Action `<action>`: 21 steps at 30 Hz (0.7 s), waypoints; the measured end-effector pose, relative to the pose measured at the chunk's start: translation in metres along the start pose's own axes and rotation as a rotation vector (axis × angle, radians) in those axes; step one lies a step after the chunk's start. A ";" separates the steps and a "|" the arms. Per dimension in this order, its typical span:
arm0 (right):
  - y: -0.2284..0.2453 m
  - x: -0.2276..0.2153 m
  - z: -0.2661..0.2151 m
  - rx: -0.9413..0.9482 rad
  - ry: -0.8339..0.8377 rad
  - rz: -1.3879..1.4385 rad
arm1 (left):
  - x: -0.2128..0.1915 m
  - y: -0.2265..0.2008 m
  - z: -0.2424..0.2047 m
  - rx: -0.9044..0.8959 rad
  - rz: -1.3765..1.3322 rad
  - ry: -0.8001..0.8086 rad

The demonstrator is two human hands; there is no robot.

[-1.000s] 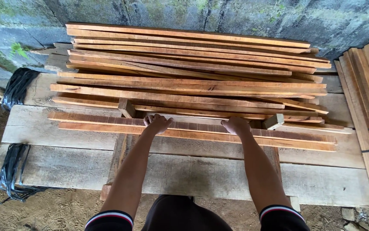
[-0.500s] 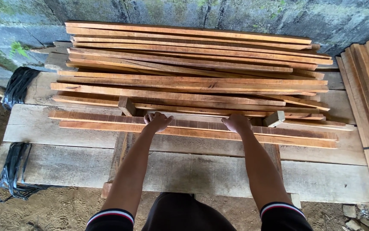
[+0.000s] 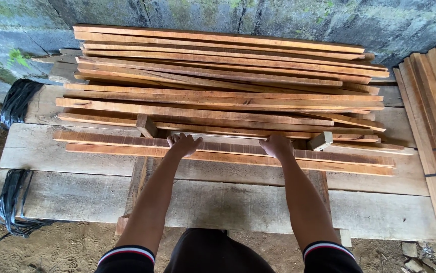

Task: Inspecting and organizing thin wooden strips on a workbench in a workshop.

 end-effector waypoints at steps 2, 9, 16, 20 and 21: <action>-0.005 0.004 0.006 -0.009 -0.021 0.018 | -0.029 -0.015 -0.041 0.012 -0.047 0.009; -0.008 0.008 0.015 0.018 0.014 -0.005 | -0.051 -0.028 -0.082 0.067 -0.089 0.028; -0.007 0.016 0.014 0.032 0.083 -0.080 | -0.023 -0.009 -0.050 0.119 -0.103 0.026; 0.012 -0.005 -0.001 0.018 0.070 -0.069 | -0.014 0.000 -0.018 0.136 -0.056 0.017; 0.011 -0.003 -0.004 0.025 0.072 -0.060 | -0.012 0.000 -0.021 0.133 -0.079 0.024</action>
Point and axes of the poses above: each hand's wrist, its own z-axis towards the middle knuckle, its own x-axis out of the palm, y = z × x, the point moved 4 cm from there along z, towards the middle knuckle, and after that the axes turned 5 degrees about z, right-handed, at the moved point
